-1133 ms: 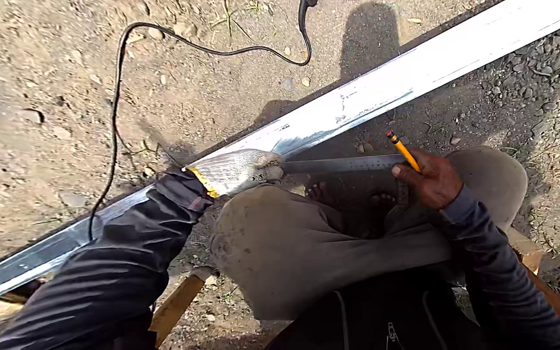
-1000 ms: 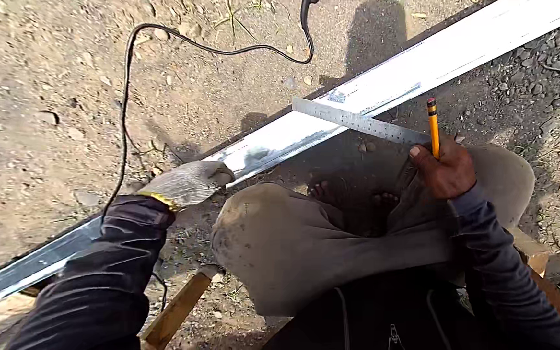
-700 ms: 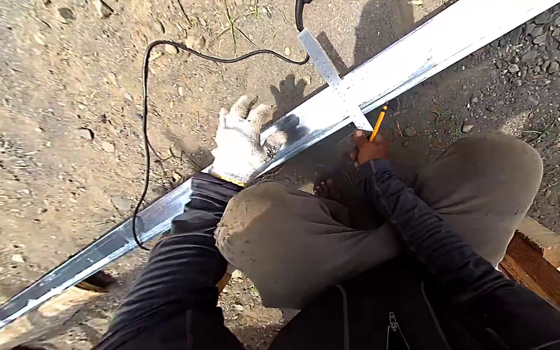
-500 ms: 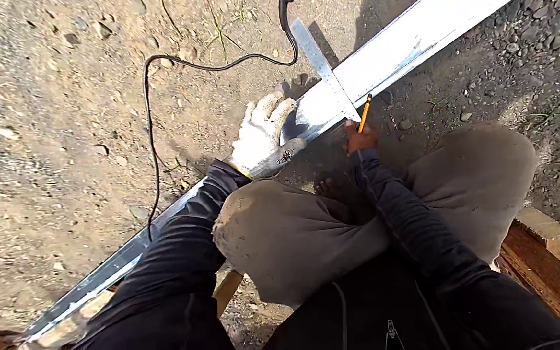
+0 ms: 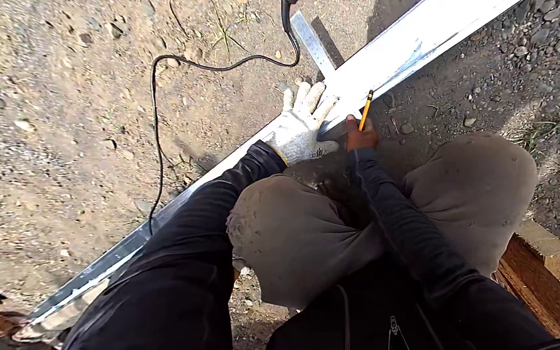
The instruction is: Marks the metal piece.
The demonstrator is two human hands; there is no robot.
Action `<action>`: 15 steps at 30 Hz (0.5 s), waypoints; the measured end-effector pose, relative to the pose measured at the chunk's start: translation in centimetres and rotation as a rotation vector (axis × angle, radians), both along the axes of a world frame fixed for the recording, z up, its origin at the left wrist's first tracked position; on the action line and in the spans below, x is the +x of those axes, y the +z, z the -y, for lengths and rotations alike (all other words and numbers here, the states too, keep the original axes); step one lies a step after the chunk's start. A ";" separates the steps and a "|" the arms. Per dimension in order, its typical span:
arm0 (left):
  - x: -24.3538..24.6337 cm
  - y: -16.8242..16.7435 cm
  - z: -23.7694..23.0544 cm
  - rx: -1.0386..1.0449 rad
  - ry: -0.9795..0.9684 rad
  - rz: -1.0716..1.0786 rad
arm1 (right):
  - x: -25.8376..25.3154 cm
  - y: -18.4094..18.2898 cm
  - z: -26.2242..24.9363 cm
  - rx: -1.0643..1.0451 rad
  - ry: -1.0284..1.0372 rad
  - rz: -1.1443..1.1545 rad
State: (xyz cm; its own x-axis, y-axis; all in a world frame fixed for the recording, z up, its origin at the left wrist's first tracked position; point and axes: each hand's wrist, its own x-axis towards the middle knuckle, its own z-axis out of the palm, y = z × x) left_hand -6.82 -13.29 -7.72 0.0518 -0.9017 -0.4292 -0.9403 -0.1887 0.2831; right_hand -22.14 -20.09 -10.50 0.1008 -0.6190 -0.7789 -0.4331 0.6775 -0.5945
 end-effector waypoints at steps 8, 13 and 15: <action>-0.2 -2.0 0.1 -0.080 0.002 0.035 | -0.1 -1.1 0.1 0.006 -0.031 0.041; -0.2 -2.1 0.6 -0.073 -0.037 0.027 | 0.0 -1.0 0.0 0.002 -0.073 0.053; -0.2 -2.7 0.5 -0.099 -0.038 0.038 | 0.1 -1.0 0.1 -0.001 -0.078 0.049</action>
State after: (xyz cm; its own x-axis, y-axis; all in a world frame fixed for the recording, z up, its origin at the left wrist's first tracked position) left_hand -7.04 -13.76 -10.42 0.0316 -0.9412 -0.3364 -0.9567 -0.1259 0.2624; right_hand -22.09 -20.20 -11.53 0.0903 -0.6273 -0.7735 -0.3495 0.7073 -0.6144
